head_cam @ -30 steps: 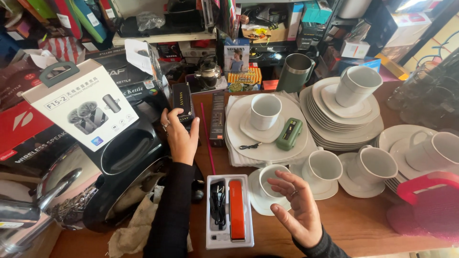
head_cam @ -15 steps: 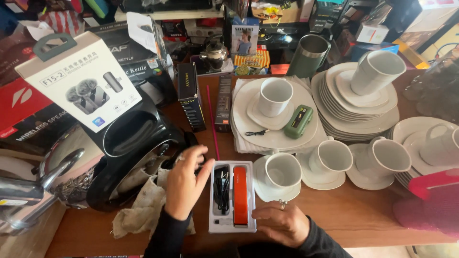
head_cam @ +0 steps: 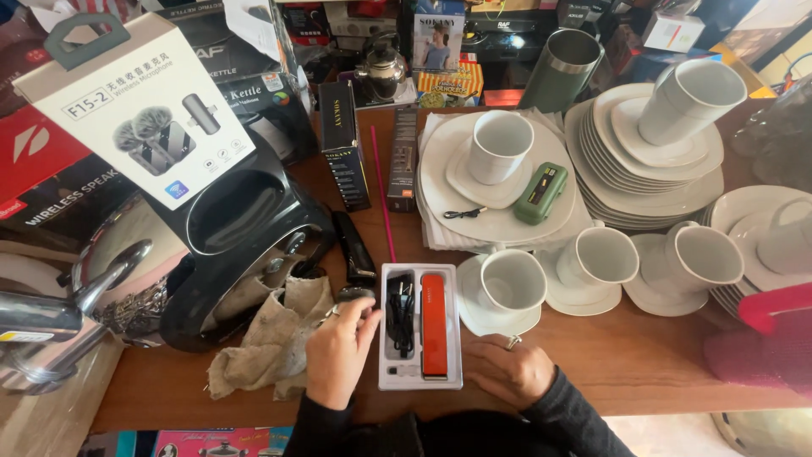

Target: Unboxing and inspecting a pair of professional hair clippers.

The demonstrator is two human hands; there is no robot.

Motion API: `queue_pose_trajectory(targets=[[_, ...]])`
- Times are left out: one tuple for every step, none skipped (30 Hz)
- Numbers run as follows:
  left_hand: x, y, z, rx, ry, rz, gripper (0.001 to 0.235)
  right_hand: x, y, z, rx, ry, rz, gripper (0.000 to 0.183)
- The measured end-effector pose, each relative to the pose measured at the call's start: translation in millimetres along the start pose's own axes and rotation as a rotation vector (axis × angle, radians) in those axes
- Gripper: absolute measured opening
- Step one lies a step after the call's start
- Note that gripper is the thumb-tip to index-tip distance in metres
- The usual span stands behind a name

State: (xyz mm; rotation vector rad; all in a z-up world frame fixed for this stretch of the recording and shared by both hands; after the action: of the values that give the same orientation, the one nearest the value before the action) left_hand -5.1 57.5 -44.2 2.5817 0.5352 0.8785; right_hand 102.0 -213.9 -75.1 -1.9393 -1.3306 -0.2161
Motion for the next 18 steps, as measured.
queue_pose_trajectory(targets=[[4,1,-2,-0.001,-0.002,0.0,0.021,-4,2,2,0.0,0.0,0.002,0.038],[8,1,-4,-0.002,0.026,-0.015,0.023,-8,4,4,0.006,-0.031,0.035,0.041],[12,1,-7,-0.003,0.053,-0.029,0.025,-12,8,7,0.011,-0.059,0.068,0.043],[13,-3,-4,-0.004,0.052,-0.028,0.025,-12,6,7,0.01,-0.058,0.07,0.043],[14,-7,-1,0.029,0.069,-0.028,0.026,-11,4,7,0.024,-0.05,0.053,0.045],[16,-11,2,0.063,0.085,-0.029,0.028,-11,2,7,0.038,-0.043,0.035,0.046],[18,-11,4,0.061,0.085,-0.026,0.028,-10,0,6,0.035,-0.041,0.037,0.046],[21,-11,6,0.113,0.069,-0.014,0.03,-10,-2,6,0.052,-0.049,0.045,0.046],[24,-11,9,0.164,0.054,-0.003,0.031,-9,-4,5,0.069,-0.058,0.053,0.045],[24,-13,11,0.162,0.054,-0.001,0.031,-10,-3,5,0.066,-0.057,0.054,0.045],[25,-15,14,0.164,0.05,0.004,0.031,-12,-2,7,0.083,-0.089,0.067,0.045],[26,-16,16,0.166,0.045,0.01,0.032,-14,-1,8,0.1,-0.121,0.08,0.045],[27,-18,19,0.164,0.045,0.011,0.032,-13,-3,7,0.099,-0.12,0.081,0.045],[28,-19,19,0.186,0.081,0.029,0.028,-11,-6,5,0.102,-0.115,0.075,0.045],[29,-20,19,0.208,0.117,0.046,0.026,-9,-8,4,0.107,-0.11,0.069,0.045],[31,-21,19,0.207,0.116,0.047,0.026,-11,-7,5,0.106,-0.109,0.07,0.045],[34,-22,18,0.195,0.122,0.03,0.024,-12,-6,6,0.093,-0.109,0.075,0.047],[37,-24,16,0.184,0.128,0.013,0.024,-14,-4,6,0.08,-0.109,0.079,0.048]])
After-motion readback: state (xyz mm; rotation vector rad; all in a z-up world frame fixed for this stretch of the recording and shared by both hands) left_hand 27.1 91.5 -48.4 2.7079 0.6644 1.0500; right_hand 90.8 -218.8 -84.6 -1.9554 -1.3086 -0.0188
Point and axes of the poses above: each hand's wrist, its own x-axis towards the middle knuckle, its own z-axis out of the palm, y = z × x, the point moved 5 cm from there along x, towards the middle knuckle, and after that the axes turned 10 degrees about y, right-handed, at the moved point
